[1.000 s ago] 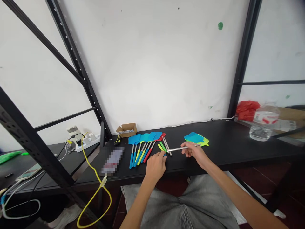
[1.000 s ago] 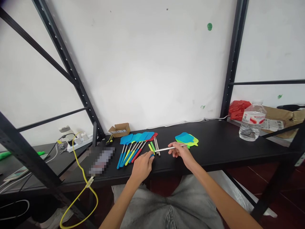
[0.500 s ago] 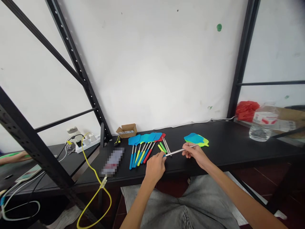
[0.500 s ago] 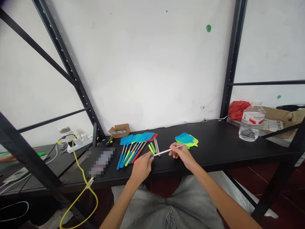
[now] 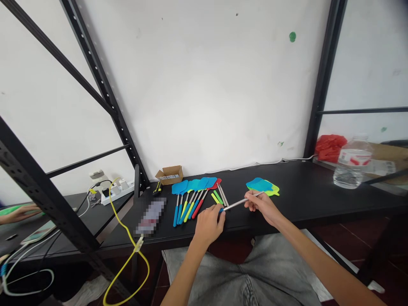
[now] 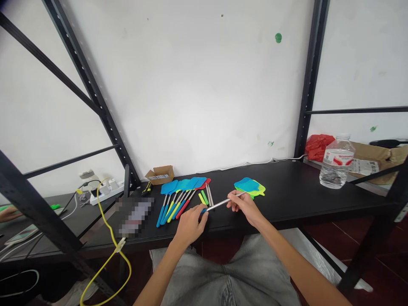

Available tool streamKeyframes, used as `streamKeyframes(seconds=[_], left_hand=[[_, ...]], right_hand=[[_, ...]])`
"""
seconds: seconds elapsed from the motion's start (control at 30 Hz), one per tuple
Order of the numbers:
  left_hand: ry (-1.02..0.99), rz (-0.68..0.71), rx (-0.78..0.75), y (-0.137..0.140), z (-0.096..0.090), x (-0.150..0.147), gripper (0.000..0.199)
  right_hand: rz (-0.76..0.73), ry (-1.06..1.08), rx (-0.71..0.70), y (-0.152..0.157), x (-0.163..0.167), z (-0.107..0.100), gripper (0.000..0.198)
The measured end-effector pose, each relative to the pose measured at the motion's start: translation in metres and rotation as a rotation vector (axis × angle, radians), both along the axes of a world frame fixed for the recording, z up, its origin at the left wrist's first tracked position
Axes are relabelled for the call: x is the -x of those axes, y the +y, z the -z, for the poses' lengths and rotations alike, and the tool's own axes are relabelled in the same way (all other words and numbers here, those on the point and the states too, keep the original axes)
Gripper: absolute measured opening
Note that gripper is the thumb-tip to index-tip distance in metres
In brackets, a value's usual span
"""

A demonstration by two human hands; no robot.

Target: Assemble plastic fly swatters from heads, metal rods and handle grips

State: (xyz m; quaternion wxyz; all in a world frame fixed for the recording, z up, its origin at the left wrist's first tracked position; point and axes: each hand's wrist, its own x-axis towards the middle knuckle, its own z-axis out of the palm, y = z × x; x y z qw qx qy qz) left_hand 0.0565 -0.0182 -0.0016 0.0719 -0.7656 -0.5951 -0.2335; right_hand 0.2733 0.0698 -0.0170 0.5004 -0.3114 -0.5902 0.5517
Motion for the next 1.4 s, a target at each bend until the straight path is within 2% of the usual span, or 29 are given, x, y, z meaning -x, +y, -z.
streamKeyframes(seconds=[0.33,0.63,0.87,1.0,1.23,1.4], left_hand=[[-0.043,0.067,0.011,-0.003,-0.003,-0.001,0.023],[-0.072,0.057,0.01,-0.002,-0.002,-0.001,0.029],[-0.155,0.001,-0.039,0.002,0.002,0.003,0.025],[-0.166,-0.014,-0.041,0.003,0.003,0.004,0.023],[-0.161,-0.022,-0.029,0.003,0.003,0.003,0.022],[-0.174,0.001,-0.046,0.003,0.004,0.003,0.02]], right_hand=[[-0.022,-0.045,-0.013,-0.003,0.0,-0.004,0.037],[-0.04,-0.062,-0.047,-0.003,0.001,-0.001,0.039],[0.087,0.177,0.089,0.006,-0.002,0.005,0.032],[0.145,0.249,0.109,0.011,-0.003,0.008,0.027],[0.157,0.204,0.077,0.01,-0.001,0.009,0.025],[0.144,0.041,-0.01,0.007,0.002,0.007,0.028]])
